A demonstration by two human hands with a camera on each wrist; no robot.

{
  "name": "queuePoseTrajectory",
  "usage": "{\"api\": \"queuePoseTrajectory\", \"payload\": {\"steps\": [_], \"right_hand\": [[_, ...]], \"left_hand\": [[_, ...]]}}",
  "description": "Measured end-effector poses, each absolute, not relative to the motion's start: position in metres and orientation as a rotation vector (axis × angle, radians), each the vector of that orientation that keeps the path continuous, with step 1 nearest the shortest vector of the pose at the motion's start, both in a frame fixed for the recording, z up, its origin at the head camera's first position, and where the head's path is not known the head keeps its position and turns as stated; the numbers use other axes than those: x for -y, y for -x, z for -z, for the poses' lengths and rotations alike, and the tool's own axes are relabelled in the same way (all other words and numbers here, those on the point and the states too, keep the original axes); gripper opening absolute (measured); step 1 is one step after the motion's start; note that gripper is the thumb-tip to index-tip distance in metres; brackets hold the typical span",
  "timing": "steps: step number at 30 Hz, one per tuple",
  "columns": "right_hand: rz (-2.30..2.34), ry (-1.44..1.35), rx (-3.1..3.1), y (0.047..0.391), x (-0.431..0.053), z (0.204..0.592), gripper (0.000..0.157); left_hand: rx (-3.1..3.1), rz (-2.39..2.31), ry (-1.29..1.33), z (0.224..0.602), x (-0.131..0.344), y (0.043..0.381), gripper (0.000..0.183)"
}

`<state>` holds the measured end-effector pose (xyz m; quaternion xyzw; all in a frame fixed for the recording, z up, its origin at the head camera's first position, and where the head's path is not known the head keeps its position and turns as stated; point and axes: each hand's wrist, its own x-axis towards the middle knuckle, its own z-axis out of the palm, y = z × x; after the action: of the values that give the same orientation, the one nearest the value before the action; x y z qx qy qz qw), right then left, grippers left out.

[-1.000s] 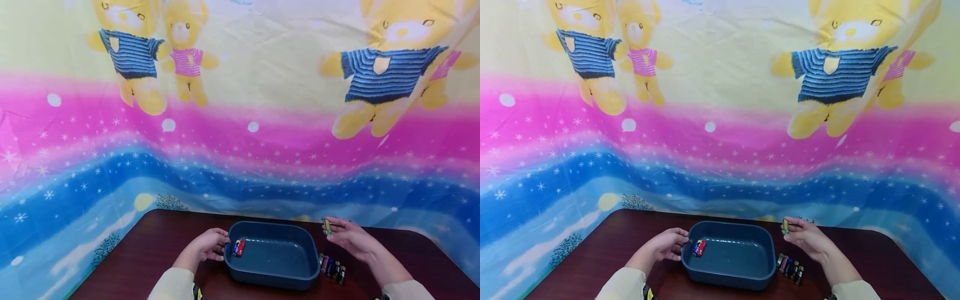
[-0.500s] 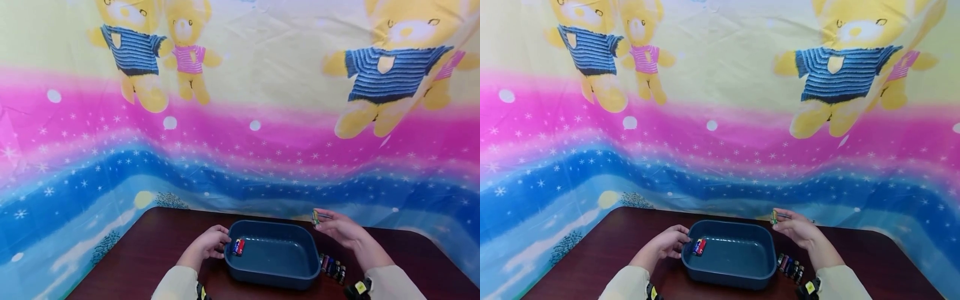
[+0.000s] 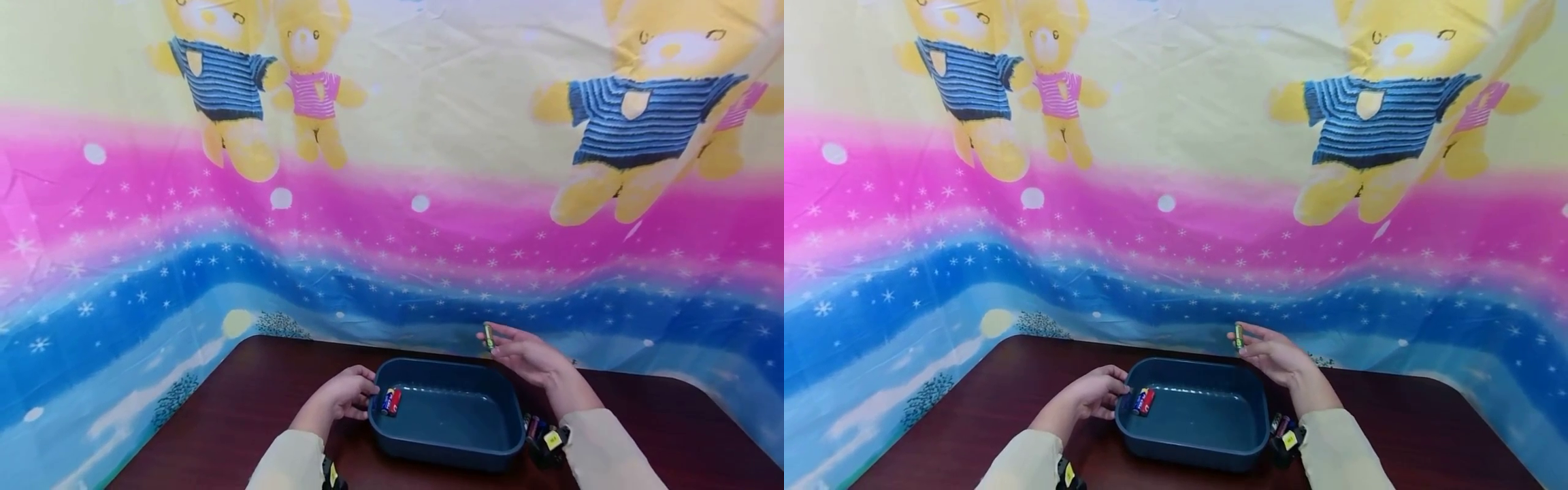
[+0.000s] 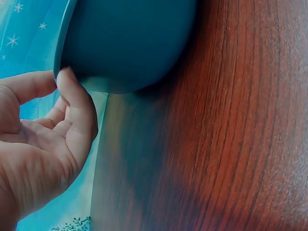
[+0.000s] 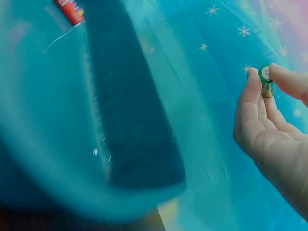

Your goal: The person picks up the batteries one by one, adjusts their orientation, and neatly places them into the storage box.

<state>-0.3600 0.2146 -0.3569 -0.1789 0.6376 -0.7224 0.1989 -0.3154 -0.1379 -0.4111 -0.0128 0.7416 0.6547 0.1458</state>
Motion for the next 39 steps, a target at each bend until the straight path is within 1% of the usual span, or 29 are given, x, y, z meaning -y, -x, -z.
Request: {"api": "queuePoseTrajectory", "payload": {"steps": [7,15,19,31,39], "right_hand": [[2.119,0.5,-1.596,0.372,-0.2,0.359,0.068],[2.153,0.481,-1.559,0.384,-0.187,0.362,0.07],[2.167,0.472,-1.529,0.388,-0.182,0.363,0.069],[2.14,0.522,-1.398,0.396,-0.173,0.372,0.066],[2.119,0.537,-1.429,0.397,-0.165,0.378,0.064]], "left_hand": [[-2.13,-1.901,0.021,0.412,0.138,0.317,0.023],[-2.141,-1.896,0.029,0.413,0.14,0.318,0.021],[-2.141,-1.897,0.022,0.414,0.139,0.317,0.021],[-2.136,-1.898,0.021,0.412,0.139,0.317,0.02],[-2.148,-1.891,0.031,0.411,0.139,0.317,0.021]]}}
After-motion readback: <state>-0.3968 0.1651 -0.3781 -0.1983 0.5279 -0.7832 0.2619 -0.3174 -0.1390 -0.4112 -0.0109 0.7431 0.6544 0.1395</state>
